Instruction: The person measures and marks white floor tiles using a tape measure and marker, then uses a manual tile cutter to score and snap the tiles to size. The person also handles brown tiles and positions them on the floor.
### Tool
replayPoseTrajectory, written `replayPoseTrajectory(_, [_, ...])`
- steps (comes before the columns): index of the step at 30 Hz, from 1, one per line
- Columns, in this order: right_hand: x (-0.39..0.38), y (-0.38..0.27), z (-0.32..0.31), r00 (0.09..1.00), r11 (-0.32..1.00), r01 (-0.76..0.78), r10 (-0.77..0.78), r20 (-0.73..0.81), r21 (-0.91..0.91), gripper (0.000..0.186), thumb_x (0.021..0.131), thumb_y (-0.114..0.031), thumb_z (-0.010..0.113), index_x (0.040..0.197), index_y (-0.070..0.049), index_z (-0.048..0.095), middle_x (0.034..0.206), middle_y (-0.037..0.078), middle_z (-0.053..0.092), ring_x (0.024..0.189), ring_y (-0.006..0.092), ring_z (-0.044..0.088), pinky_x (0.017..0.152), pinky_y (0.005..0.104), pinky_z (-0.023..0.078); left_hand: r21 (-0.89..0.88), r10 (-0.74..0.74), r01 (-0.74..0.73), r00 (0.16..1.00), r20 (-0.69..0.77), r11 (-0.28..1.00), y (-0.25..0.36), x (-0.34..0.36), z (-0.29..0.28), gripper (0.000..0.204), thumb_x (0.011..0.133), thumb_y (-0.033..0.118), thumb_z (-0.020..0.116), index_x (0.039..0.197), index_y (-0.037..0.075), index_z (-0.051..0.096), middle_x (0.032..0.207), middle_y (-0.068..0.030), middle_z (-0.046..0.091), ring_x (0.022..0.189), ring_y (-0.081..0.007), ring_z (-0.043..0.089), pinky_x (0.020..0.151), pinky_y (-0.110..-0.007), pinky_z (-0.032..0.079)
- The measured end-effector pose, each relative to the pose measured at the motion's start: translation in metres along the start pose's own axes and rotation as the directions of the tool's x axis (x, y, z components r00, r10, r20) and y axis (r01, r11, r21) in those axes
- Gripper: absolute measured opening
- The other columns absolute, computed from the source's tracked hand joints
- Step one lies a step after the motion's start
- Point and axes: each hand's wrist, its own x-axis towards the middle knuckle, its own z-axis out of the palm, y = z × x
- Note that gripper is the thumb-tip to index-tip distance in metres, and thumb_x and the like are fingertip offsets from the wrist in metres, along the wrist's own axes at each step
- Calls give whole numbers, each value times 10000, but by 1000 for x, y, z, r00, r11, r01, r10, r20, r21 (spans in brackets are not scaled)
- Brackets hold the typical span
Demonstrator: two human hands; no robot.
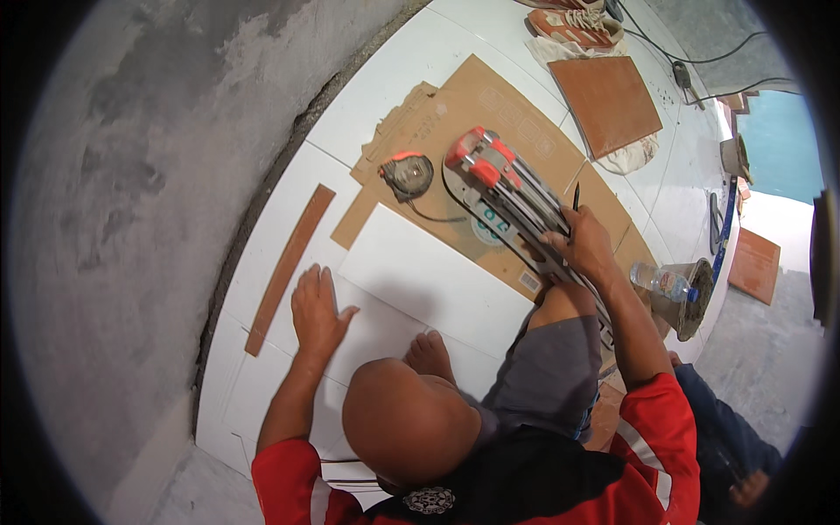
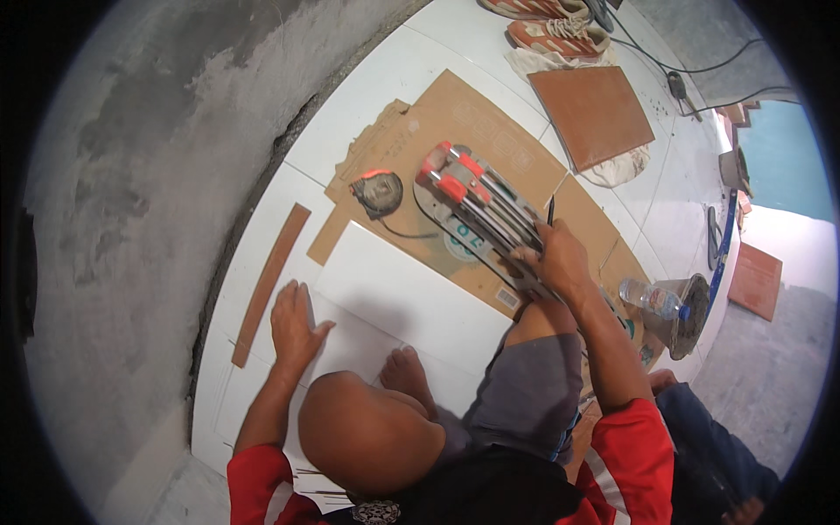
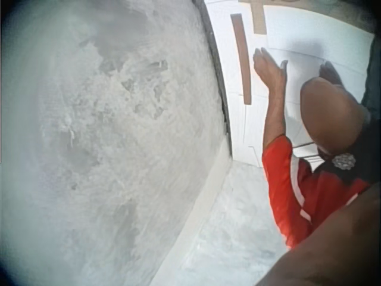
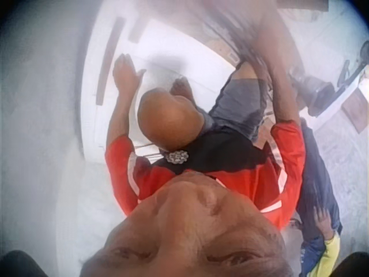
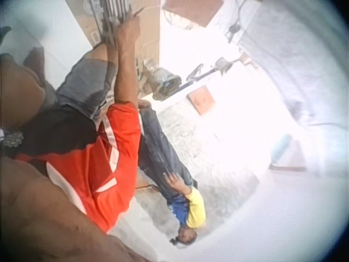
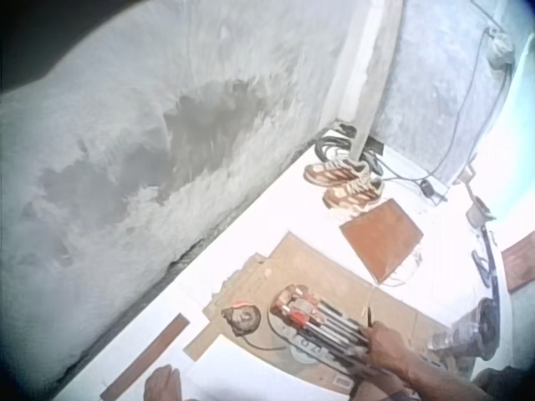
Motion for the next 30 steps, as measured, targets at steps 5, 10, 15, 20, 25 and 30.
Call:
replayPoseTrajectory(5, [19,-1,5,998,997,-18,23,54,-79,398,810,-305,771,1053,-16,645,995,215,607,931,413,632,807,487,507,-38,-53,55,997,53,998,0,9,-6,909,633,240,918,1381,-15,470,1423,-223,452,1316,-405,420,1071,-529,324])
replayPoseTrajectory(10, [24,-19,-5,989,986,-71,89,119,-148,431,806,-281,775,1092,3,621,1060,212,615,955,405,652,818,477,531,8,-94,93,994,59,996,-1,14,-5,790,773,307,811,1421,55,436,1428,-171,428,1325,-361,419,1058,-542,317])
replayPoseTrajectory(15, [24,-18,-1,975,977,-164,182,130,-137,479,837,-291,759,1172,-1,578,1156,224,586,1015,402,651,842,479,543,98,-108,102,992,62,990,-10,14,13,727,865,400,695,1451,82,405,1428,-151,427,1339,-345,411,1070,-555,309])
replayPoseTrajectory(20, [29,-25,-3,970,974,-153,180,165,-166,453,846,-295,740,1151,5,593,1132,219,595,1002,394,660,815,485,556,122,-84,75,994,70,990,-14,11,13,764,863,400,702,1478,82,380,1452,-165,408,1358,-369,388,1060,-564,315])
replayPoseTrajectory(25, [29,-22,2,963,964,-175,210,170,-201,363,879,-238,659,1150,-3,603,1127,205,603,998,366,672,798,475,565,114,-74,63,993,96,991,-8,13,6,773,860,374,713,1486,76,372,1462,-186,395,1365,-390,374,1054,-555,323])
replayPoseTrajectory(30, [30,-19,8,967,959,-179,213,141,-218,278,902,-158,573,1130,-6,622,1135,195,606,984,355,681,790,460,570,154,-50,39,996,68,987,-9,15,11,744,876,361,700,1480,67,379,1448,-193,408,1356,-381,385,1024,-540,344])
